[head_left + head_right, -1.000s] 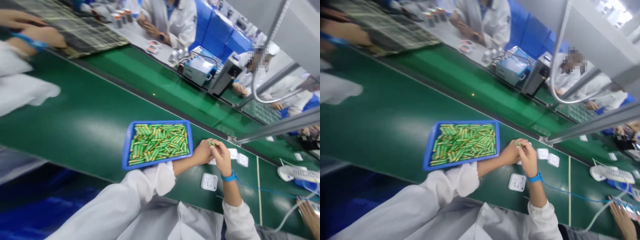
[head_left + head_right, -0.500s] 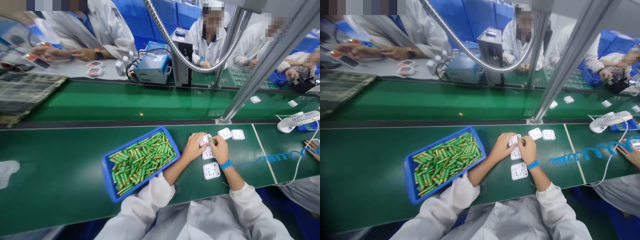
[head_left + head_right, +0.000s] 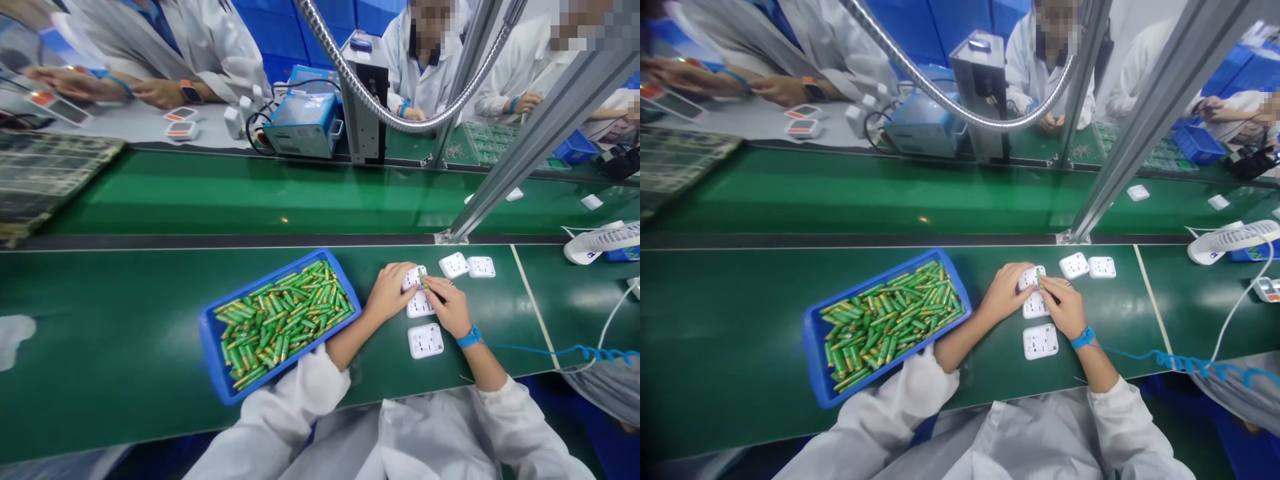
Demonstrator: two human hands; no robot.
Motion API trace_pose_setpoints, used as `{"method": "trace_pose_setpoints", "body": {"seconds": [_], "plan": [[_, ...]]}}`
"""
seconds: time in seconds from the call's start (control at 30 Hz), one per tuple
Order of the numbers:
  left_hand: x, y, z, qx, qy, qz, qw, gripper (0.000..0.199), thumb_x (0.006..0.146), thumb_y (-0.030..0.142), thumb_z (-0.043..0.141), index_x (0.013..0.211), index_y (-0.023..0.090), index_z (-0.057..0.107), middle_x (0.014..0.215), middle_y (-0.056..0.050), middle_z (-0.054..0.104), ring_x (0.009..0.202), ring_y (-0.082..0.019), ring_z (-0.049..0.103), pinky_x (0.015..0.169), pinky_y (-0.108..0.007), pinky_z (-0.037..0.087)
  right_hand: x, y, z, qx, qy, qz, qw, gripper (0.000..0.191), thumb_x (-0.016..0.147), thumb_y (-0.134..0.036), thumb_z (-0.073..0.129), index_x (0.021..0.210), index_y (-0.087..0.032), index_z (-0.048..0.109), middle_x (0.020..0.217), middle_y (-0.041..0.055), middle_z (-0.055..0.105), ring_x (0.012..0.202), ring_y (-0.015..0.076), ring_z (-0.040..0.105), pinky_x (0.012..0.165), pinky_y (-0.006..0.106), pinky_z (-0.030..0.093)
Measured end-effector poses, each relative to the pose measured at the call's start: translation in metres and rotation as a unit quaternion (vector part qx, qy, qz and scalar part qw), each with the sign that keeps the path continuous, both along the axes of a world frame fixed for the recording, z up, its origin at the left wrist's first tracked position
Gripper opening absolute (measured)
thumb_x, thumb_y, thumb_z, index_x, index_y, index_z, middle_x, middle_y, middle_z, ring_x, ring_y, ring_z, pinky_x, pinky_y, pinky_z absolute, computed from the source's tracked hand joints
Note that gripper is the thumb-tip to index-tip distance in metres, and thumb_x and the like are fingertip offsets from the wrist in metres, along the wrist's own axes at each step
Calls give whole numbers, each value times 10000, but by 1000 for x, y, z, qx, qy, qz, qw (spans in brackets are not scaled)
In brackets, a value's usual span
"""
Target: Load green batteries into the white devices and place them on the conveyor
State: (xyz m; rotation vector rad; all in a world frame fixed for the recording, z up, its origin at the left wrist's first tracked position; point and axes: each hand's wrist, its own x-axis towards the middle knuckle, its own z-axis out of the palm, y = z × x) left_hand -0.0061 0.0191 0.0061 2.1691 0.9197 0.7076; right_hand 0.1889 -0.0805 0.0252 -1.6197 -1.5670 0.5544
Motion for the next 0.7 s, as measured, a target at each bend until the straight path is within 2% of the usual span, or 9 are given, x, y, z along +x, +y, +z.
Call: {"method": "trace_pose_setpoints", "body": {"seconds": [0.27, 0.4, 0.53, 0.7], "plan": [[1, 0, 0, -11, -9, 13, 1000, 428, 1031, 305, 721, 1445, 231, 644, 1467, -93, 730, 1404, -300, 621, 1227, -478, 480, -1, 4, -2, 3, -45, 31, 998, 342, 1118, -362, 592, 1326, -274, 848, 1417, 104, 803, 1326, 296, 745, 1212, 545, 556], [2, 0, 2, -12, 3, 15, 1000, 442, 1021, 306, 733, 1445, 221, 644, 1462, -101, 730, 1400, -315, 622, 1200, -484, 490, 4, 4, -3, 30, -1, -28, 999, 325, 1096, -387, 627, 1265, -242, 864, 1283, 130, 802, 1193, 274, 760, 1099, 476, 609], [3, 1, 5, -13, 13, 7, 1000, 440, 1020, 297, 731, 1447, 231, 646, 1478, -98, 720, 1405, -323, 616, 1184, -483, 483, 9, 3, -4, 20, 48, -91, 994, 372, 1074, -423, 645, 1322, -206, 818, 1113, 103, 805, 1025, 245, 760, 988, 429, 627], [4, 3, 8, -21, 8, 8, 1000, 442, 994, 306, 784, 1412, 233, 660, 1449, -88, 739, 1378, -325, 631, 1155, -482, 485, 6, 15, -2, 6, 94, -107, 990, 334, 1064, -450, 657, 1258, -203, 769, 1051, 82, 839, 975, 237, 791, 916, 384, 643]]}}
